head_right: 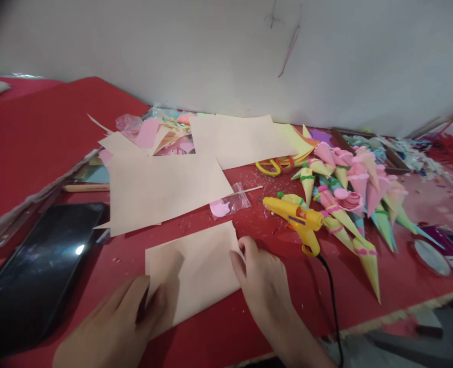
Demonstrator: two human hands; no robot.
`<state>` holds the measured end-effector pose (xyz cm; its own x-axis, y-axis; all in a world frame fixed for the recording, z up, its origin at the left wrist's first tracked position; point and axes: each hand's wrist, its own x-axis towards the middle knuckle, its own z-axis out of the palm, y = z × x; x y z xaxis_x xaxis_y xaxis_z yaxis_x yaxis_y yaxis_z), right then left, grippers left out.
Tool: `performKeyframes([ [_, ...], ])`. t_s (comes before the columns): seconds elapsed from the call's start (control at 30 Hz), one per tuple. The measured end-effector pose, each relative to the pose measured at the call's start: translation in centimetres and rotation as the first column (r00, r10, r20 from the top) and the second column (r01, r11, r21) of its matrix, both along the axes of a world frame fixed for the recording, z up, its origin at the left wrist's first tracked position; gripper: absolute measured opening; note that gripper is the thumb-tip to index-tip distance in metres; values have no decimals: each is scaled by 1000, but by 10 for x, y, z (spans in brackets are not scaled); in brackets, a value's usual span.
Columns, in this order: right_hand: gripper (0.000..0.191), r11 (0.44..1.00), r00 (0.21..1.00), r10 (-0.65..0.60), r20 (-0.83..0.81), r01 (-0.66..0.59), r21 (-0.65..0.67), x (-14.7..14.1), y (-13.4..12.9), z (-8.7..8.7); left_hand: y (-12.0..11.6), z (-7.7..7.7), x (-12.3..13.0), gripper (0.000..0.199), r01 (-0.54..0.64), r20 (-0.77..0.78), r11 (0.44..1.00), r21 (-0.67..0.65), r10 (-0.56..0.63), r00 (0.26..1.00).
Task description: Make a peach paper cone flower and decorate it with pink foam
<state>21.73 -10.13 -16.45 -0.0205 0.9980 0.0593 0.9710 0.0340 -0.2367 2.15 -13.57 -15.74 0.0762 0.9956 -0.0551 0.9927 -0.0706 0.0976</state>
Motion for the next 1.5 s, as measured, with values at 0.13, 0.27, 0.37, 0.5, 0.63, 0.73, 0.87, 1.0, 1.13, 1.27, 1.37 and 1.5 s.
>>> performKeyframes([
  [0.13,18,1000,999,-23,26,23,-19,-1,1,1,1,1,0,20,-87,50,995,-56,89,995],
  [0.27,17,998,998,-31,50,34,-52,-1,2,3,2,2,0,27,-151,93,980,-129,164,982],
  [0.37,18,996,998,-38,57,42,-82,-1,2,5,0,4,1,35,-223,117,961,-160,243,963],
  [0.5,15,987,994,-63,87,75,-143,-3,4,8,-3,4,3,40,-218,146,971,-96,231,962],
  [0.63,11,982,991,-72,112,90,-165,-5,4,9,-3,3,4,38,-92,34,995,-31,93,995],
  [0.73,11,985,990,-71,123,89,-148,-4,3,8,-3,6,5,36,-11,-127,1000,28,15,992],
  [0.87,13,992,988,-55,144,70,-107,-3,2,7,-7,9,11,37,185,-200,962,202,-144,969],
  [1.0,15,997,980,-32,194,46,-67,-4,1,5,-6,1,28,39,383,-151,871,307,-353,923],
  [1.13,16,998,978,-26,208,36,-47,-4,1,5,1,-9,39,38,402,-102,867,293,-390,915],
  [1.27,15,996,975,-28,218,47,-82,-4,2,7,4,-9,36,40,391,-47,885,252,-392,919],
  [1.37,15,993,975,-20,221,44,-108,-4,2,8,5,-7,33,45,399,-35,885,240,-403,915],
  [1.5,15,995,975,-12,223,34,-98,-4,2,7,5,-6,34,45,398,-28,888,229,-403,915],
])
